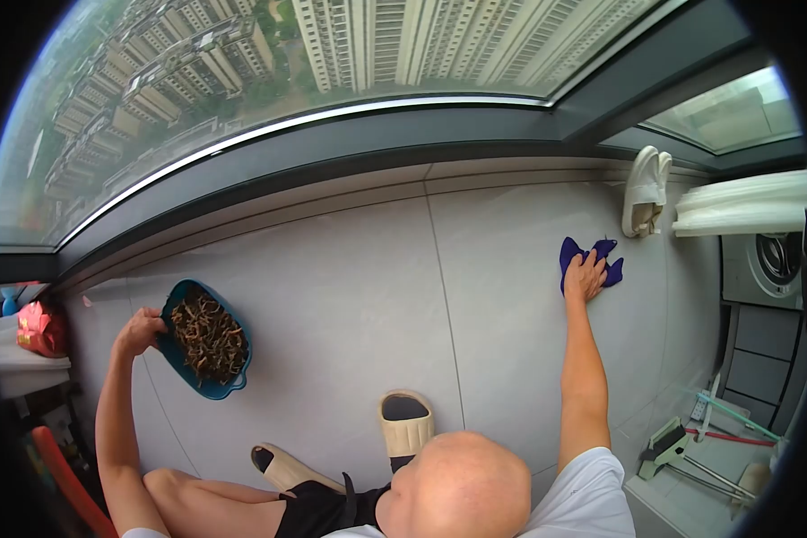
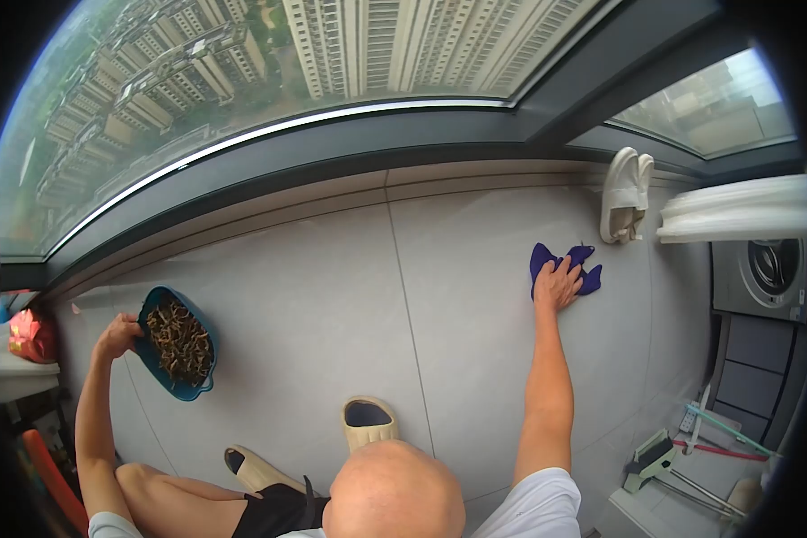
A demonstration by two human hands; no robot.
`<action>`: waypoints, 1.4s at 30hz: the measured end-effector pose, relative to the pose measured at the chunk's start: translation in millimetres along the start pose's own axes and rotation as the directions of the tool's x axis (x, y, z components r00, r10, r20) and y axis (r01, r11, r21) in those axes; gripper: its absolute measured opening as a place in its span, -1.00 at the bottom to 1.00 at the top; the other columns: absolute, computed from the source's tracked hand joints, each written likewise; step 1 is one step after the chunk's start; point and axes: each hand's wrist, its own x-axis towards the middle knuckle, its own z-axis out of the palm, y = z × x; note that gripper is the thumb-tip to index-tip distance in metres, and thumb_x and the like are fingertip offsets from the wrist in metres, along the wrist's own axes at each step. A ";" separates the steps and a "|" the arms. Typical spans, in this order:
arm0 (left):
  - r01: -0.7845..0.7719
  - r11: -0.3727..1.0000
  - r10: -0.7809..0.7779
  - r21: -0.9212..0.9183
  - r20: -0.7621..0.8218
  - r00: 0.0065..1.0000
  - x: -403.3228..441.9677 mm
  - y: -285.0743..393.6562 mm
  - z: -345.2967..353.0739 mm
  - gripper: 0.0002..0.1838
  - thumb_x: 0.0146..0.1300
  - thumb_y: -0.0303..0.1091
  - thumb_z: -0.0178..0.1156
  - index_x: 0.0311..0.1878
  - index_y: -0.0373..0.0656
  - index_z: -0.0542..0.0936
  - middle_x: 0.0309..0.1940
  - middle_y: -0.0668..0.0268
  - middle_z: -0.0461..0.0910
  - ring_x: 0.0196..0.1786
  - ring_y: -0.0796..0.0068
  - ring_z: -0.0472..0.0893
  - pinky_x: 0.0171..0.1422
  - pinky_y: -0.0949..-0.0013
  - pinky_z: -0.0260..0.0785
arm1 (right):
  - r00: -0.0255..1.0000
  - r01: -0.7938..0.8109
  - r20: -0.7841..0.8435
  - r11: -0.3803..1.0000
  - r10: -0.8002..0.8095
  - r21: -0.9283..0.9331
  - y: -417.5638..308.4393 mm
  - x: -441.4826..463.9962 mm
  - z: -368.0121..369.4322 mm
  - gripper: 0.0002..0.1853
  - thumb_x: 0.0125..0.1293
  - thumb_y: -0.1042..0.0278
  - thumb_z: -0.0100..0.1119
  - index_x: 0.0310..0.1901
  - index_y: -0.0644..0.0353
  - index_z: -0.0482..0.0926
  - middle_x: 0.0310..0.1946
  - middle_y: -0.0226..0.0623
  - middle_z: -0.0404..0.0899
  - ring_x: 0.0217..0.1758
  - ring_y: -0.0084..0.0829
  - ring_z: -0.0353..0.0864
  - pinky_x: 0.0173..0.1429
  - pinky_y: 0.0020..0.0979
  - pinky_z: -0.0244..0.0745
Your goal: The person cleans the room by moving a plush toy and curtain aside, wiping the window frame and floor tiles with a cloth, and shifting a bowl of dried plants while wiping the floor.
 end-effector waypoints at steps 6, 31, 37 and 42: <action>-0.003 0.998 0.003 0.057 0.013 1.000 5.3 -0.2 -5.0 -0.64 0.11 -0.49 0.14 -0.04 -0.34 0.74 -0.30 0.17 0.76 -0.33 0.33 0.75 -0.22 0.19 0.71 | 0.943 0.332 -0.034 0.942 -0.331 0.040 -130.4 -44.7 4.8 -0.39 0.46 0.01 -0.01 0.49 0.00 0.37 0.58 -0.11 0.16 0.61 0.12 0.08 0.57 0.29 0.03; -0.282 0.862 0.025 0.421 0.520 0.854 -59.4 -19.4 87.0 -0.41 0.14 -0.42 0.10 0.31 -0.04 0.63 -0.07 0.12 0.77 -0.08 0.27 0.73 0.15 0.24 0.60 | -0.556 0.762 -0.001 -0.510 -0.831 0.399 -320.4 -454.8 -28.0 -0.52 0.45 0.01 0.08 0.34 -0.09 0.56 0.52 -0.32 0.26 0.61 -0.15 0.10 0.63 0.11 -0.03; -0.271 0.864 0.082 0.424 0.413 0.907 -67.3 5.0 74.0 -0.45 0.09 -0.42 0.09 0.19 -0.06 0.72 -0.12 0.14 0.78 -0.09 0.28 0.73 0.16 0.22 0.59 | -0.088 0.922 -0.069 -0.107 -0.994 0.371 -203.8 -368.5 -32.6 -0.53 0.26 0.08 0.23 0.21 -0.06 0.65 0.44 -0.26 0.37 0.49 -0.08 0.29 0.55 0.19 0.10; -0.182 0.941 0.096 0.285 0.290 0.952 -61.6 25.0 70.1 -0.49 0.05 -0.44 0.10 0.10 -0.20 0.75 -0.26 0.18 0.76 -0.19 0.39 0.71 0.05 0.27 0.62 | 0.552 0.832 -0.093 0.539 -0.829 0.131 -80.8 -266.5 -25.1 -0.49 0.29 0.14 0.20 0.29 -0.01 0.59 0.45 -0.11 0.33 0.53 0.05 0.22 0.51 0.33 0.09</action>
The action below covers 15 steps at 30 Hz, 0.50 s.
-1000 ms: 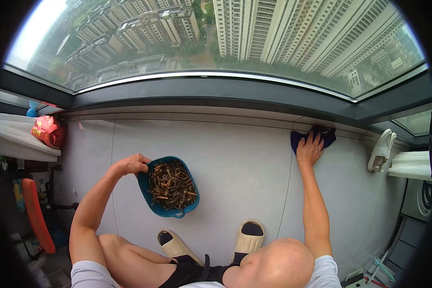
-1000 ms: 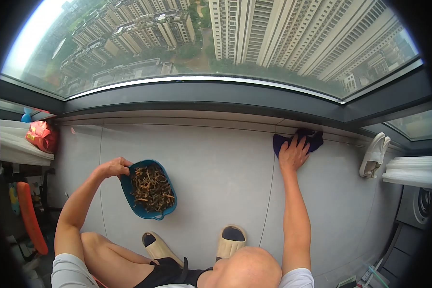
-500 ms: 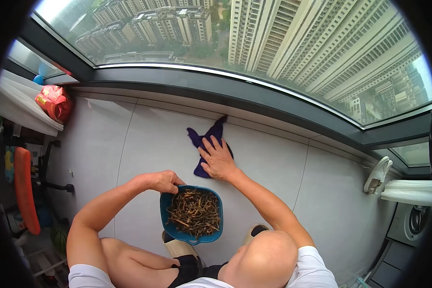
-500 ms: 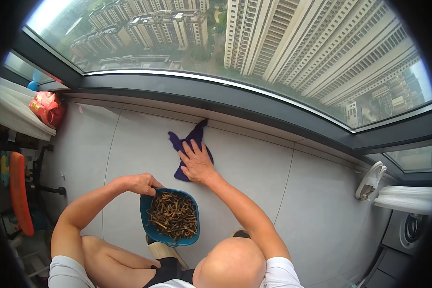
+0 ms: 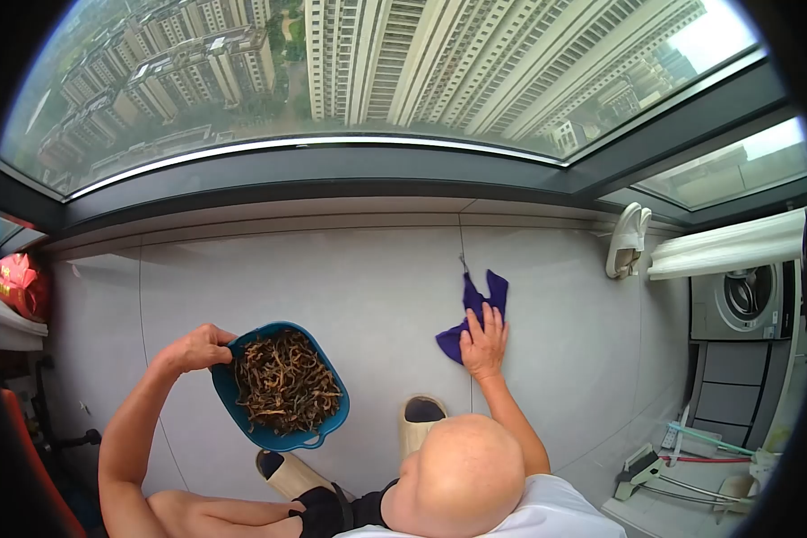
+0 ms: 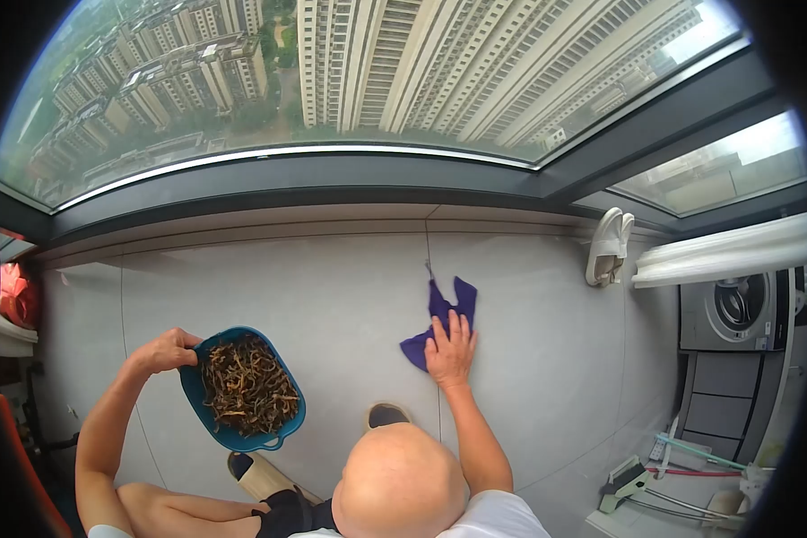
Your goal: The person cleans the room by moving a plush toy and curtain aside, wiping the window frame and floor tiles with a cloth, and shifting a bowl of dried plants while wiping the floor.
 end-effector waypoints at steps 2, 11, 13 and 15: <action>-0.015 0.996 0.011 -0.090 -0.050 0.999 5.6 12.0 2.7 -0.52 0.04 -0.45 0.11 0.05 -0.28 0.76 -0.30 0.19 0.74 -0.25 0.41 0.71 -0.03 0.27 0.64 | 0.974 -0.228 -0.025 0.970 0.226 -0.090 60.9 -36.9 -7.2 -0.46 0.34 0.14 0.14 0.36 -0.01 0.52 0.48 -0.07 0.29 0.55 0.07 0.19 0.51 0.33 0.09; -0.187 0.930 0.147 -0.315 -0.148 0.978 82.4 106.4 45.6 -0.65 0.16 -0.49 0.10 -0.07 -0.51 0.69 -0.31 0.04 0.74 -0.25 0.25 0.76 -0.17 0.21 0.71 | 0.665 -0.746 -0.153 0.639 0.731 -0.187 106.1 -158.6 -7.5 -0.47 0.45 0.13 0.01 0.42 0.03 0.44 0.49 0.01 0.25 0.51 0.13 0.22 0.50 0.18 0.15; -0.227 0.897 0.181 -0.379 -0.154 0.971 111.3 136.9 69.3 -0.64 0.19 -0.49 0.09 -0.02 -0.52 0.67 -0.25 0.02 0.74 -0.25 0.22 0.77 -0.15 0.17 0.72 | 0.647 -0.762 -0.176 0.620 0.742 -0.186 103.7 -155.0 -6.1 -0.46 0.41 0.15 0.03 0.40 0.05 0.46 0.49 0.02 0.25 0.50 0.15 0.23 0.49 0.18 0.16; -0.251 0.874 0.209 -0.417 -0.144 0.967 139.5 166.0 100.7 -0.63 0.23 -0.49 0.07 0.02 -0.51 0.65 -0.18 -0.01 0.73 -0.23 0.20 0.77 -0.14 0.14 0.73 | 0.648 -0.761 -0.189 0.619 0.738 -0.191 103.9 -153.9 -4.7 -0.45 0.39 0.15 0.05 0.39 0.06 0.46 0.49 0.02 0.25 0.49 0.15 0.23 0.49 0.19 0.16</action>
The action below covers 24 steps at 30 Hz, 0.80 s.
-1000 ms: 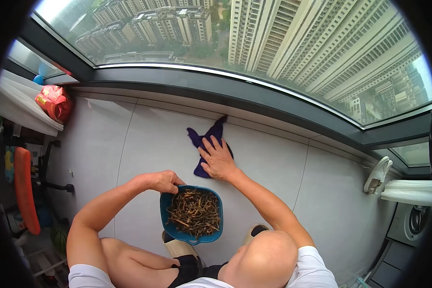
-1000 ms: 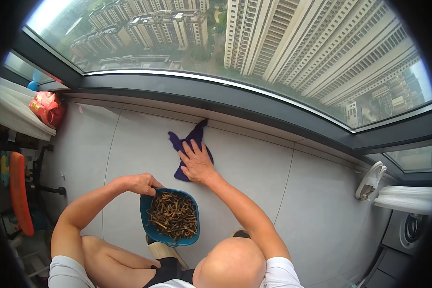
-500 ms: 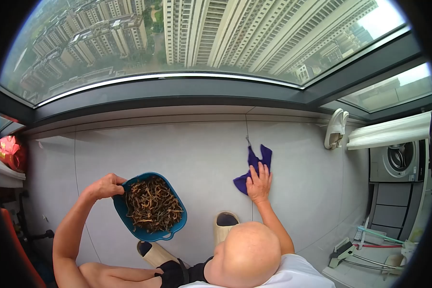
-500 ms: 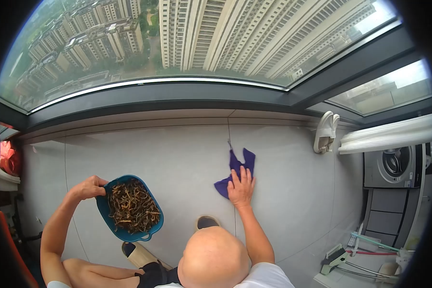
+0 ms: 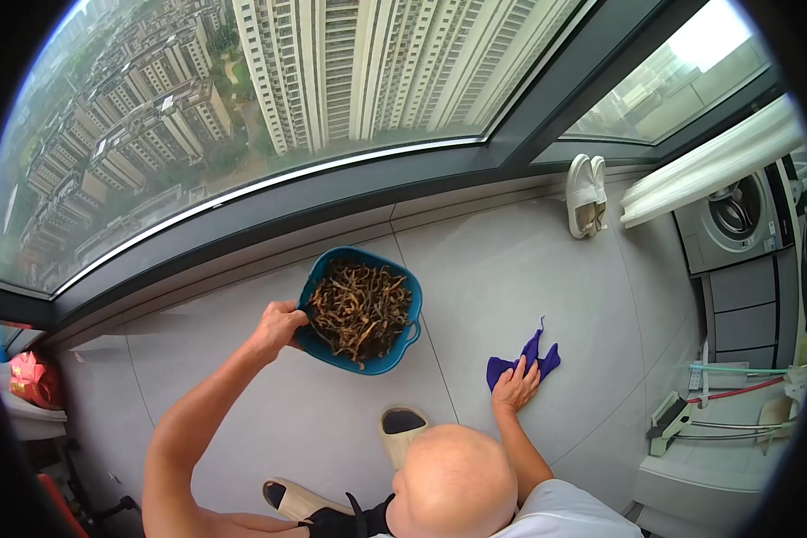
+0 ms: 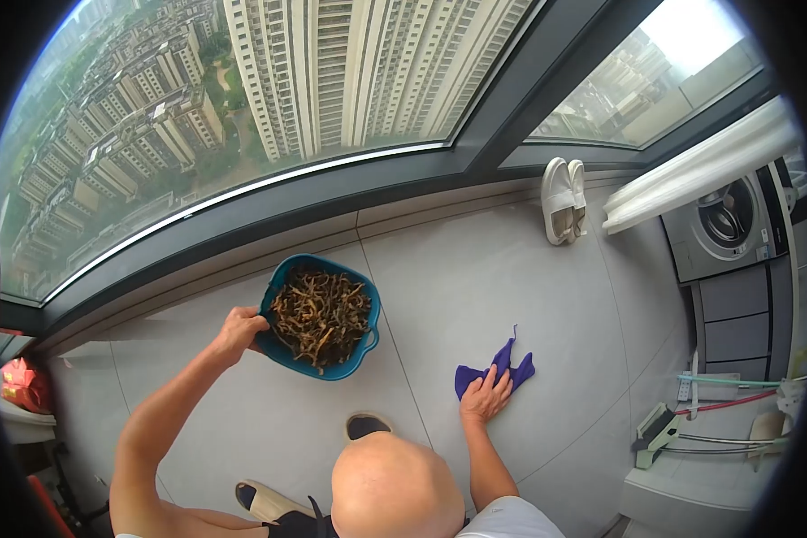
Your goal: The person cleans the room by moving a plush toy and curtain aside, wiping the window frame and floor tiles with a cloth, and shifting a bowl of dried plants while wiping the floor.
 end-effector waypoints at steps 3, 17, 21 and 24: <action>-0.005 0.995 0.010 -0.096 0.052 0.999 30.4 17.1 69.8 -0.65 0.27 -0.50 0.07 0.04 -0.51 0.63 -0.14 -0.03 0.71 -0.18 0.15 0.76 -0.10 0.11 0.74 | 1.000 0.000 0.019 1.000 -0.001 0.029 -2.2 -0.3 -7.0 -0.44 0.36 0.17 0.05 0.39 0.07 0.46 0.48 0.03 0.24 0.50 0.16 0.22 0.49 0.21 0.14; 0.058 0.870 -0.039 -0.490 0.050 0.998 101.4 32.8 269.9 -0.62 0.32 -0.52 -0.02 0.17 -0.40 0.55 0.00 0.03 0.68 -0.05 0.14 0.74 0.04 0.04 0.74 | 1.000 0.006 0.004 0.998 -0.006 0.065 -2.7 2.9 -7.7 -0.42 0.29 0.19 0.09 0.37 0.07 0.50 0.47 0.06 0.26 0.50 0.16 0.20 0.52 0.17 0.11; 0.105 0.867 -0.047 -0.487 0.129 0.990 108.5 30.6 266.5 -0.44 0.44 -0.38 0.05 0.45 -0.38 0.29 0.19 -0.11 0.56 0.14 0.03 0.67 0.09 0.04 0.71 | 0.999 0.037 0.001 0.998 -0.037 0.054 0.4 4.1 -5.0 -0.40 0.28 0.21 0.09 0.37 0.09 0.48 0.46 0.07 0.26 0.49 0.17 0.21 0.52 0.18 0.12; 0.115 0.925 -0.065 -0.362 0.148 0.987 89.0 42.6 241.0 -0.22 0.49 -0.23 0.10 0.60 -0.35 -0.02 0.36 -0.23 0.34 0.29 -0.10 0.55 0.14 0.03 0.68 | 0.997 0.076 -0.002 0.996 -0.076 0.056 2.6 5.1 -5.0 -0.41 0.30 0.20 0.06 0.38 0.11 0.47 0.46 0.07 0.26 0.48 0.17 0.21 0.51 0.17 0.13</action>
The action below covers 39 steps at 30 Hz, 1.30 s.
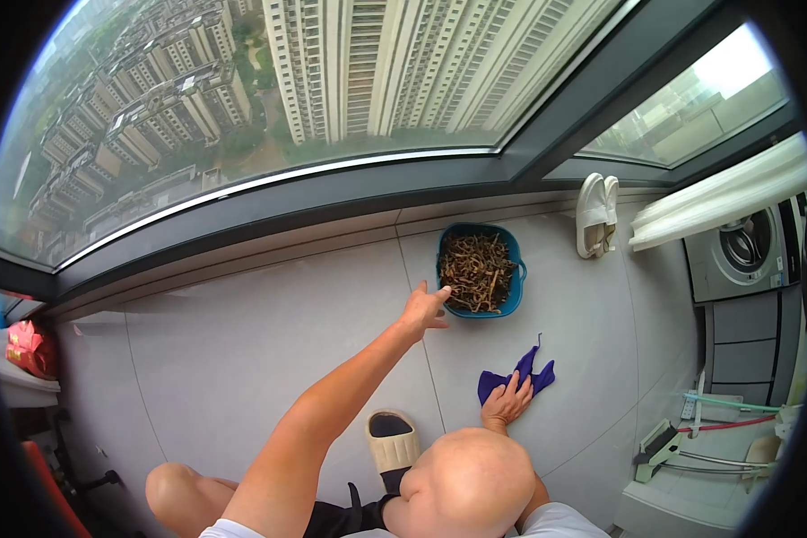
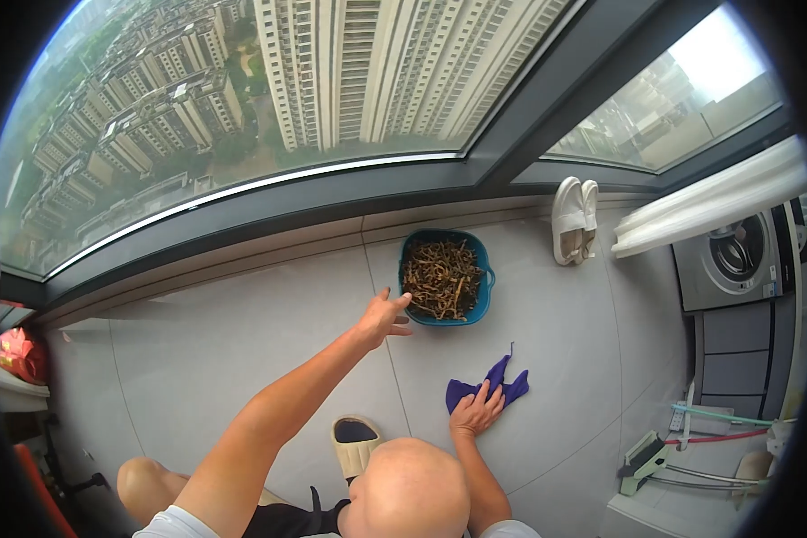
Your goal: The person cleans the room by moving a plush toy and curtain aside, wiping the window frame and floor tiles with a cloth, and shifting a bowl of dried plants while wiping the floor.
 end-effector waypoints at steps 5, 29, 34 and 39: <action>-0.137 0.874 0.141 0.467 0.026 0.990 -60.4 51.7 -117.8 -0.20 0.50 -0.11 0.12 0.59 -0.36 0.06 0.39 -0.27 0.34 0.30 -0.03 0.56 0.17 0.12 0.66 | 0.995 -0.054 0.087 0.997 0.058 -0.054 -6.4 -1.5 6.6 -0.40 0.38 0.18 -0.01 0.43 0.19 0.39 0.49 0.14 0.21 0.52 0.19 0.16 0.52 0.20 0.12; -0.341 0.017 0.682 0.940 0.238 0.691 -204.9 -92.1 -280.4 -0.27 0.30 -0.01 0.31 0.44 -0.18 0.39 0.56 -0.10 0.15 0.61 -0.18 0.10 0.59 -0.23 0.05 | -0.045 0.933 -0.399 -0.182 -0.916 0.310 -493.7 98.1 -144.4 -0.90 0.18 0.52 0.21 -0.40 0.18 0.46 -0.47 -0.22 0.43 -0.32 -0.17 0.46 -0.22 -0.19 0.46; -0.531 -0.007 0.620 0.848 0.420 0.663 -164.5 -104.5 -244.5 -0.22 0.29 0.04 0.30 0.48 -0.18 0.36 0.61 -0.04 0.05 0.67 -0.14 -0.05 0.69 -0.21 -0.18 | -0.084 0.965 -0.423 -0.180 -0.902 0.192 -560.0 133.4 -124.8 -0.91 0.21 0.50 0.20 -0.36 0.18 0.46 -0.45 -0.21 0.41 -0.30 -0.15 0.47 -0.21 -0.19 0.47; -0.538 -0.086 0.589 0.838 0.479 0.651 -131.3 -113.7 -245.5 -0.20 0.31 0.11 0.27 0.48 -0.18 0.34 0.57 -0.02 0.12 0.65 -0.17 -0.01 0.70 -0.19 -0.19 | -0.063 0.966 -0.408 -0.159 -0.911 0.206 -569.0 130.8 -99.9 -0.90 0.20 0.50 0.19 -0.31 0.17 0.45 -0.46 -0.21 0.40 -0.34 -0.14 0.46 -0.24 -0.19 0.45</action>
